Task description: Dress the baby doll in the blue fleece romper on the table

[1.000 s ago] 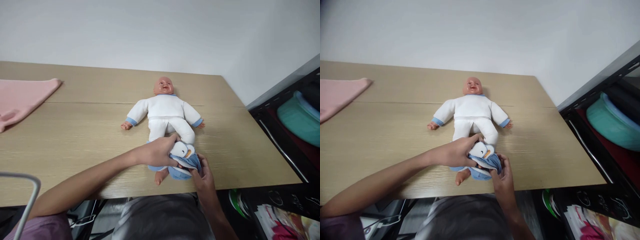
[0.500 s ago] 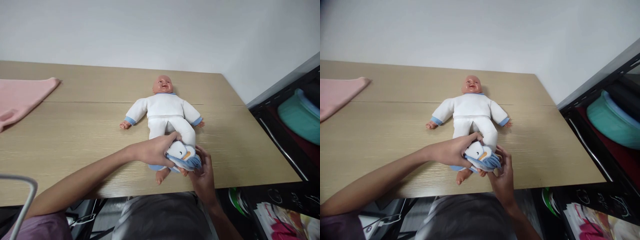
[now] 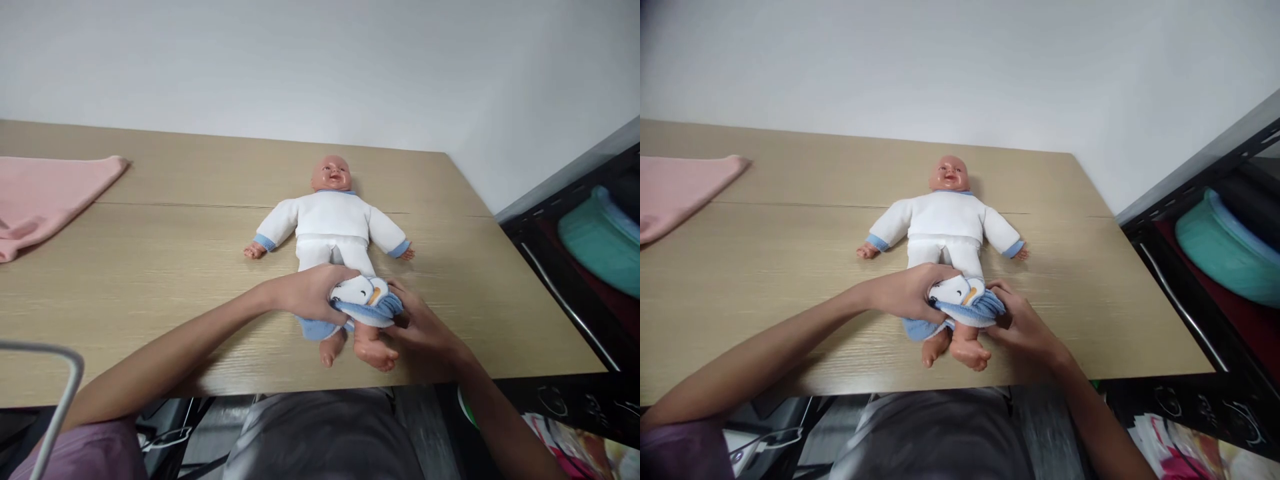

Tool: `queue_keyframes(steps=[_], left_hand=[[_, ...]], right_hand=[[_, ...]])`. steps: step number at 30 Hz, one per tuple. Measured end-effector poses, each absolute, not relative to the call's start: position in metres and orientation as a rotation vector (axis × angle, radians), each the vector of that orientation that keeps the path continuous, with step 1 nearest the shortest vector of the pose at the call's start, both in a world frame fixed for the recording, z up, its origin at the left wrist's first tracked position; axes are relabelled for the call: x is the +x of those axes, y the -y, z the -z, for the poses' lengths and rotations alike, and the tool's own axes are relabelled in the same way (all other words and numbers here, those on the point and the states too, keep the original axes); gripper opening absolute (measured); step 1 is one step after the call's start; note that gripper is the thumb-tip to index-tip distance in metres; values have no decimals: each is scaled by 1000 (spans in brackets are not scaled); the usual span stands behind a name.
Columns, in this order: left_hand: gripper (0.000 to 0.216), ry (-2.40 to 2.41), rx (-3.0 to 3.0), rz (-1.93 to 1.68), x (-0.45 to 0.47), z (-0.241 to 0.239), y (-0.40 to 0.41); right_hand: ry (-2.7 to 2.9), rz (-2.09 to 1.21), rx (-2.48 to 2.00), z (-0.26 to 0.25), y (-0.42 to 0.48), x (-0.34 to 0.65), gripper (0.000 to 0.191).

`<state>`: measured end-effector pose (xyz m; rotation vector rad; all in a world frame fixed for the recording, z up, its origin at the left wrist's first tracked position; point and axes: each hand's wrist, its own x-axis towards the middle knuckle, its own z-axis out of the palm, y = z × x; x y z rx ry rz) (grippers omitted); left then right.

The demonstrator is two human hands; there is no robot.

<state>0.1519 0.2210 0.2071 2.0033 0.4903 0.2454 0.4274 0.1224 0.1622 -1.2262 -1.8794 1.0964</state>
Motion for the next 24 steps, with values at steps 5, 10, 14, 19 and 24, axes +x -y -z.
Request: queue_keyframes(steps=[5, 10, 14, 19, 24], left_hand=[[40, -458, 2035, -233, 151, -205, -219], [40, -342, 1896, -146, 146, -204, -229], [39, -285, 1808, -120, 145, -208, -236], [47, -561, 1971, -217, 150, -212, -230], [57, -758, 2194, -315, 153, -208, -221]], right_hand=[[1986, -1030, -1208, -170, -132, 431, 40], [1972, -1062, -1200, -168, -130, 431, 42], [1954, -1075, -1204, -165, -132, 432, 36], [1886, -1161, -1216, -168, -128, 433, 43], [1831, -1208, -1184, -174, -124, 443, 51]])
